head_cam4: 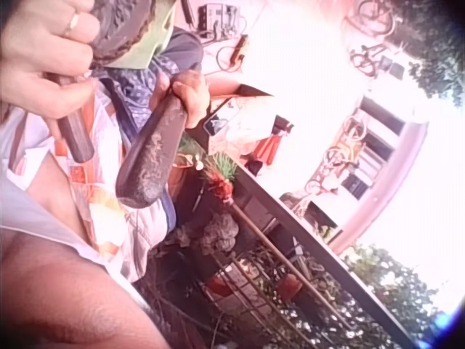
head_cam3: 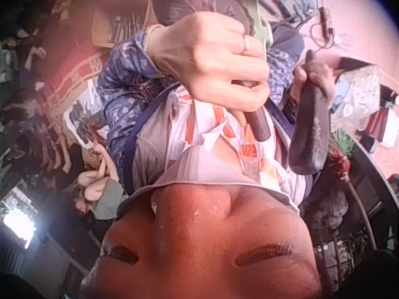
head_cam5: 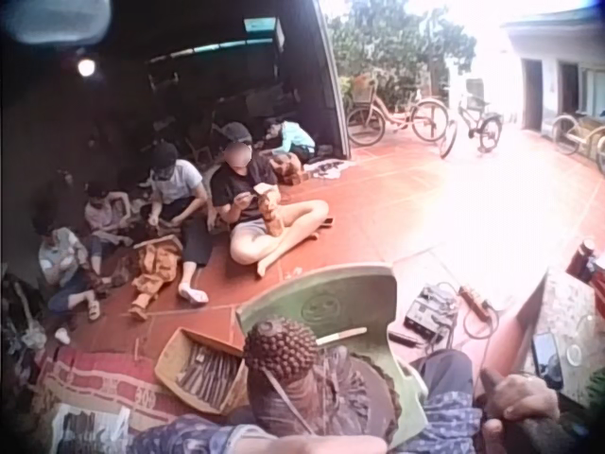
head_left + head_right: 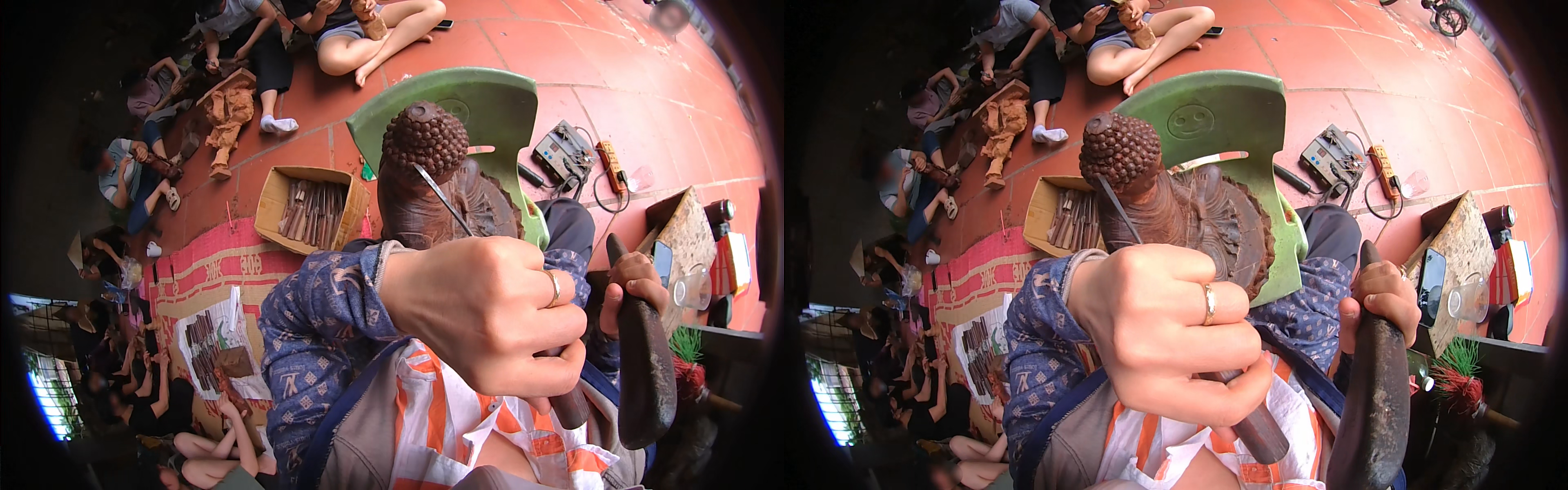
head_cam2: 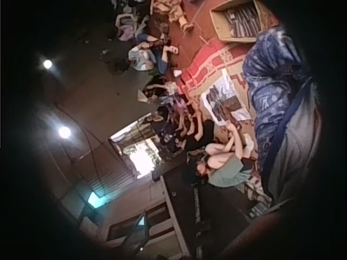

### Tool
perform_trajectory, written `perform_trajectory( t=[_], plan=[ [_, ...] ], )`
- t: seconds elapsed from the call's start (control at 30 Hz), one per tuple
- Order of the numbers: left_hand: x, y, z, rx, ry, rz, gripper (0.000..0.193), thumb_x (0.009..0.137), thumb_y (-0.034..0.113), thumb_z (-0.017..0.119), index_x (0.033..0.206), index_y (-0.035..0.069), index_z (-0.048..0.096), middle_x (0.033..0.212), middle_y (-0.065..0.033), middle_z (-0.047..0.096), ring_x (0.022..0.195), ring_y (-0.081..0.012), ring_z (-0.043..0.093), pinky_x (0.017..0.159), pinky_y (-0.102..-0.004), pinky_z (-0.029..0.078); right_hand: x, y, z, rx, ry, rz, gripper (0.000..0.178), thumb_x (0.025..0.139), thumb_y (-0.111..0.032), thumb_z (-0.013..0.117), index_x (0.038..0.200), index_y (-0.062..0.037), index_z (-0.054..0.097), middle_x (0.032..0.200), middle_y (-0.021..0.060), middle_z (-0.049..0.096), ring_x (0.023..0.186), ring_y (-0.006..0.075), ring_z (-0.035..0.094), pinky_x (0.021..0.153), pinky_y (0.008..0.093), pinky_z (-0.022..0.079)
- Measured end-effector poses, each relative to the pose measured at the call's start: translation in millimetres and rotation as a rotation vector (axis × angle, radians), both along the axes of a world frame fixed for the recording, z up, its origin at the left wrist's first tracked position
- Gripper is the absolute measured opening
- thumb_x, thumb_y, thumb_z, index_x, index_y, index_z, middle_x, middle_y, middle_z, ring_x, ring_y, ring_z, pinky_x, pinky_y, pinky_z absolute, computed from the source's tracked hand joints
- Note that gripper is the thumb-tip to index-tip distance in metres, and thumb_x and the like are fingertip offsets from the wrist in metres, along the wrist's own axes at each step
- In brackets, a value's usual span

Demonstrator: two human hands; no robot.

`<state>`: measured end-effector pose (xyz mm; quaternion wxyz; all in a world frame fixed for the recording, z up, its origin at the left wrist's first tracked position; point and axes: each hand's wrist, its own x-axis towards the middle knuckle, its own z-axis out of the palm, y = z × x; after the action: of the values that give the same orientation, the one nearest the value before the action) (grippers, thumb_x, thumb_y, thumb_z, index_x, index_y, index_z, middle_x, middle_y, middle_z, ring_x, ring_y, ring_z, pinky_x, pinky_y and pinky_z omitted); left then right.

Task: The person carves a wooden Buddha statue using a chisel and mallet. They hold the statue in their lap and repeatedly strike the chisel to shape the head and hair details.

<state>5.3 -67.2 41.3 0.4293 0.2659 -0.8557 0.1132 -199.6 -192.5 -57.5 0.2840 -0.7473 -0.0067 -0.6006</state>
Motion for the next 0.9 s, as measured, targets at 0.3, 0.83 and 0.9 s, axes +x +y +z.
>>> perform_trajectory(
  t=[0.3, 0.83, 0.9],
  plan=[
    [3.4, 4.5, 7.9, 0.079, -0.026, -0.005, 0.034, 0.067, 0.038, 0.064, 0.073, 0.006, 0.055, 0.063, -0.0008, 0.04, 0.053, -0.0133, 0.049, 0.041, -0.0257, 0.039, -6.6, -4.2, 15.3, -0.198, -0.004, -0.015, 0.028, 0.083, -0.008, 0.07, 0.092, -0.0061, 0.044, 0.066, 0.0056, 0.05, 0.053, 0.018, 0.05, 0.05, 0.0325, 0.045],
    [3.5, 0.7, 9.0, 0.08, -0.026, 0.04, 0.037, 0.068, 0.042, 0.067, 0.078, 0.008, 0.056, 0.064, 0.0, 0.041, 0.053, -0.0128, 0.048, 0.04, -0.0259, 0.038, -0.1, 9.5, 23.5, -0.304, -0.02, -0.45, 0.026, 0.091, -0.005, 0.059, 0.105, -0.0096, 0.036, 0.074, 0.0078, 0.046, 0.059, 0.0191, 0.043, 0.057, 0.037, 0.045],
    [2.5, -1.3, 8.9, 0.069, -0.018, 0.03, 0.035, 0.067, 0.04, 0.067, 0.077, 0.008, 0.056, 0.064, 0.0001, 0.041, 0.053, -0.0127, 0.048, 0.04, -0.0258, 0.038, -5.5, 7.2, 20.0, -0.273, -0.046, -0.36, 0.028, 0.09, -0.003, 0.059, 0.105, -0.0092, 0.036, 0.075, 0.0082, 0.046, 0.06, 0.0206, 0.045, 0.059, 0.0387, 0.046]
  ],
)
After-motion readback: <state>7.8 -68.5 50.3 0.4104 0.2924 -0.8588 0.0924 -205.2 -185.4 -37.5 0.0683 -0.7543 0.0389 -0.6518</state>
